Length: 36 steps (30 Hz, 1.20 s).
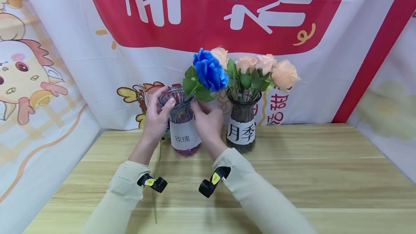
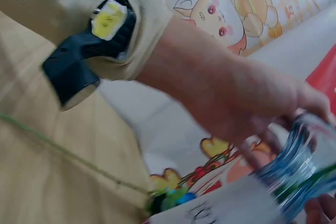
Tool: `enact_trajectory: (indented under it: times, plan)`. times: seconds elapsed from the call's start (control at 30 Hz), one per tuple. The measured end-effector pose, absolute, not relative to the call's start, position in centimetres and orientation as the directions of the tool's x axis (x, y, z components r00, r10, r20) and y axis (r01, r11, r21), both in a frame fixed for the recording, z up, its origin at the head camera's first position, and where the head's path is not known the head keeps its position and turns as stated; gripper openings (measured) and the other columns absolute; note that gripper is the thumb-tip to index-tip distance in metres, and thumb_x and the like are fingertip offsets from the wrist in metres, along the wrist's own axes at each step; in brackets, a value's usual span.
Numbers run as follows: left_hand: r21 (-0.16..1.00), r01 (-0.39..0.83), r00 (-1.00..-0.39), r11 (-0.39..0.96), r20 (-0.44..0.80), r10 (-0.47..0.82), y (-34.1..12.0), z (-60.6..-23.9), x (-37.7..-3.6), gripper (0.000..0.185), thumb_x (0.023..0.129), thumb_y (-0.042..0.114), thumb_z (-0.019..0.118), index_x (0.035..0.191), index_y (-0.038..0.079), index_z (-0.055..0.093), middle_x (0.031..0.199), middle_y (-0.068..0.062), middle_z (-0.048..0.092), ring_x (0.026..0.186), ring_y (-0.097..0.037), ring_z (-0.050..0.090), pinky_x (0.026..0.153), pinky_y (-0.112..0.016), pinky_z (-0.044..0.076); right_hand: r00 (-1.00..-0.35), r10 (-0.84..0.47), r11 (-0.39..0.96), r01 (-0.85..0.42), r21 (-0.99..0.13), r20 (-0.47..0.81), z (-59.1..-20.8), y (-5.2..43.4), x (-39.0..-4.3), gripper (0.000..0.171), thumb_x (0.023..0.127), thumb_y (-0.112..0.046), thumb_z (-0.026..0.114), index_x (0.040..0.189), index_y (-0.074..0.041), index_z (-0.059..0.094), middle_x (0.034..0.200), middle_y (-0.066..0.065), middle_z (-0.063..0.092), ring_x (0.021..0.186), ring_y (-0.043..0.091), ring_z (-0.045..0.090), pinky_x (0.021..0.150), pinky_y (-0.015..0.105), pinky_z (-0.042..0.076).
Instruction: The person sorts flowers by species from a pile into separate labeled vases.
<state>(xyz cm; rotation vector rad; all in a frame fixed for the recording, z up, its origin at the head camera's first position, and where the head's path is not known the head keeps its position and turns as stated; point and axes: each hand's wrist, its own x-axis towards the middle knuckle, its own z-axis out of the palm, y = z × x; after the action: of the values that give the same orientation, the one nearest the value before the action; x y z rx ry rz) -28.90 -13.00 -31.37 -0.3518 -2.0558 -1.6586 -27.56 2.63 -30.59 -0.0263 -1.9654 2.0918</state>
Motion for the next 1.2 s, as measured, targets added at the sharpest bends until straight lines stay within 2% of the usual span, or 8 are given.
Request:
enact_trajectory:
  times: [0.23, 0.4, 0.57, 0.7, 0.83, 0.97, 1.07, 1.2]
  plan:
    - [0.864, 0.45, -0.874, 0.224, 0.478, -0.088, -13.5, -31.3, -28.7, 0.058, 0.105, 0.029, 0.063, 0.159, 0.016, 0.045, 0.166, -0.009, 0.038, 0.145, -0.03, 0.049, 0.12, -0.054, 0.047, -0.99, 0.037, 0.066, -0.132, -0.989, 0.134, -33.3, 3.3, -27.2, 0.039, 0.102, -0.03, 0.073, 0.14, -0.022, 0.07, 0.14, -0.002, 0.073, 0.133, 0.018, 0.067, 0.116, 0.041, 0.053]
    - [0.892, 0.367, -0.916, 0.265, 0.396, -0.064, -14.6, -31.2, -28.0, 0.064, 0.108, 0.044, 0.059, 0.164, 0.025, 0.037, 0.171, -0.004, 0.034, 0.152, -0.028, 0.044, 0.123, -0.057, 0.042, -0.991, -0.047, 0.06, -0.131, -0.99, 0.129, -34.9, 4.0, -26.9, 0.048, 0.102, -0.027, 0.073, 0.149, -0.022, 0.062, 0.149, 0.0, 0.066, 0.142, 0.021, 0.061, 0.121, 0.043, 0.047]
    - [0.929, 0.199, -0.956, 0.312, 0.254, -0.144, -16.3, -32.0, -26.0, 0.067, 0.107, 0.053, 0.057, 0.163, 0.024, 0.037, 0.161, -0.003, 0.047, 0.144, -0.024, 0.051, 0.118, -0.051, 0.048, -0.989, -0.1, 0.086, -0.118, -0.989, 0.109, -35.9, 4.7, -26.5, 0.053, 0.103, -0.031, 0.072, 0.153, -0.021, 0.058, 0.152, 0.001, 0.064, 0.146, 0.021, 0.056, 0.123, 0.045, 0.044]
    - [0.929, 0.009, -0.974, 0.369, 0.091, -0.206, -18.0, -33.1, -24.0, 0.068, 0.103, 0.046, 0.067, 0.159, 0.015, 0.042, 0.152, -0.006, 0.059, 0.138, -0.028, 0.058, 0.115, -0.048, 0.051, -0.988, -0.119, 0.104, -0.11, -0.989, 0.097, -36.4, 5.1, -26.4, 0.054, 0.103, -0.034, 0.071, 0.154, -0.022, 0.057, 0.154, -0.001, 0.063, 0.147, 0.019, 0.055, 0.123, 0.044, 0.045]
    - [0.903, -0.168, -0.972, 0.395, -0.086, -0.218, -19.4, -34.8, -22.5, 0.072, 0.098, 0.038, 0.075, 0.157, 0.009, 0.046, 0.152, -0.014, 0.062, 0.135, -0.034, 0.063, 0.114, -0.05, 0.052, -0.987, -0.13, 0.085, -0.104, -0.991, 0.093, -36.6, 5.2, -26.3, 0.054, 0.102, -0.033, 0.072, 0.154, -0.022, 0.057, 0.154, -0.001, 0.062, 0.146, 0.019, 0.055, 0.123, 0.043, 0.045]
    - [0.895, -0.252, -0.962, 0.367, -0.19, -0.197, -20.3, -36.6, -22.0, 0.073, 0.096, 0.029, 0.079, 0.155, 0.001, 0.047, 0.147, -0.021, 0.064, 0.119, -0.034, 0.072, 0.103, -0.044, 0.06, -0.986, -0.139, 0.067, -0.101, -0.993, 0.091, -36.7, 5.1, -26.3, 0.054, 0.103, -0.031, 0.072, 0.154, -0.021, 0.057, 0.155, -0.003, 0.061, 0.147, 0.017, 0.054, 0.124, 0.044, 0.044]
    - [0.896, -0.286, -0.955, 0.341, -0.235, -0.184, -20.5, -37.6, -22.1, 0.073, 0.095, 0.024, 0.081, 0.153, -0.005, 0.048, 0.134, -0.024, 0.071, 0.101, -0.029, 0.077, 0.091, -0.039, 0.065, -0.986, -0.141, 0.058, -0.102, -0.993, 0.093, -36.6, 5.1, -26.3, 0.054, 0.103, -0.029, 0.072, 0.154, -0.021, 0.057, 0.155, -0.003, 0.061, 0.148, 0.017, 0.053, 0.124, 0.045, 0.043]
    - [0.891, -0.317, -0.946, 0.326, -0.274, -0.172, -20.5, -38.5, -22.5, 0.069, 0.093, 0.02, 0.083, 0.148, -0.008, 0.052, 0.117, -0.021, 0.078, 0.088, -0.021, 0.078, 0.083, -0.035, 0.066, -0.985, -0.139, 0.047, -0.11, -0.993, 0.103, -36.6, 5.1, -26.3, 0.052, 0.104, -0.024, 0.07, 0.154, -0.019, 0.057, 0.155, -0.003, 0.061, 0.149, 0.018, 0.052, 0.124, 0.045, 0.043]
